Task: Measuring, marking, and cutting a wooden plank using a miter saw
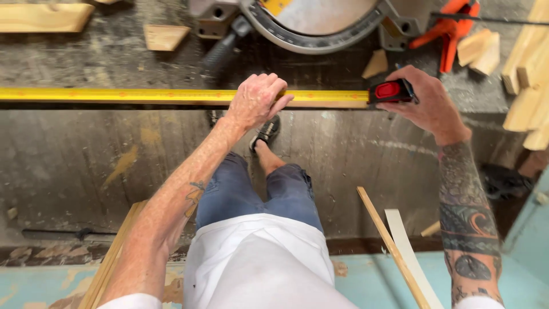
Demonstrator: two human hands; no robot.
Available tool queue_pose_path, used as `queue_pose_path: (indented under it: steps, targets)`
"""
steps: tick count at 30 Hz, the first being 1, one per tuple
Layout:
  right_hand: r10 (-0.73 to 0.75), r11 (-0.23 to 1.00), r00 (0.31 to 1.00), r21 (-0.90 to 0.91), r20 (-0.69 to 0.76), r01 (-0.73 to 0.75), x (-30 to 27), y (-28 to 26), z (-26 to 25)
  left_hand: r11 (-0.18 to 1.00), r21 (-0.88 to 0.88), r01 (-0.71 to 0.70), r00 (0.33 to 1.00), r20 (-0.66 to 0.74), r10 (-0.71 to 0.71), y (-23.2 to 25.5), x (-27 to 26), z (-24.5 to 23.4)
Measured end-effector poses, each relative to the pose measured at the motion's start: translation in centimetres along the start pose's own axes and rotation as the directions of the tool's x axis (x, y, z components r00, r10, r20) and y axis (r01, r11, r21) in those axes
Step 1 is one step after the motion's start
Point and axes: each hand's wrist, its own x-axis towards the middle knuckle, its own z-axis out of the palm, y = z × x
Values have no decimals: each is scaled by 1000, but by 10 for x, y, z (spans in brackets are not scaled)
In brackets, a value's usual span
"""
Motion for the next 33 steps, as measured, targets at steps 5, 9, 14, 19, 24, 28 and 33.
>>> queue_pose_path:
  steps: [5, 9, 14, 19, 24, 28, 33]
  targets:
    - [3, 1000, 999, -11, -41, -3, 28, -31, 7, 977, 133, 164, 984, 46, -172, -41, -29, -49]
    - [-116, 993, 992, 0, -52, 116, 57, -59, 31, 952, 243, 183, 968, 122, -217, -80, -69, -94]
    - [-86, 993, 994, 69, -69, 91, 83, -89, 65, 868, 460, 184, 951, 141, -277, -126, -116, -143]
    - [-95, 996, 988, -11, -123, 94, 99, -101, 101, 875, 481, 48, 962, 213, -170, -149, -132, -141]
    - [-109, 994, 973, -20, -203, 108, 124, -132, 155, 960, 256, 115, 987, 79, -139, -119, -106, -109]
    - [-151, 988, 959, -1, -240, 155, 149, -186, 173, 973, 218, 72, 997, -24, -68, -88, -94, -123]
    - [-208, 978, 939, -57, -276, 200, 184, -226, 218, 964, -54, 259, 923, -279, -264, -78, -95, -205]
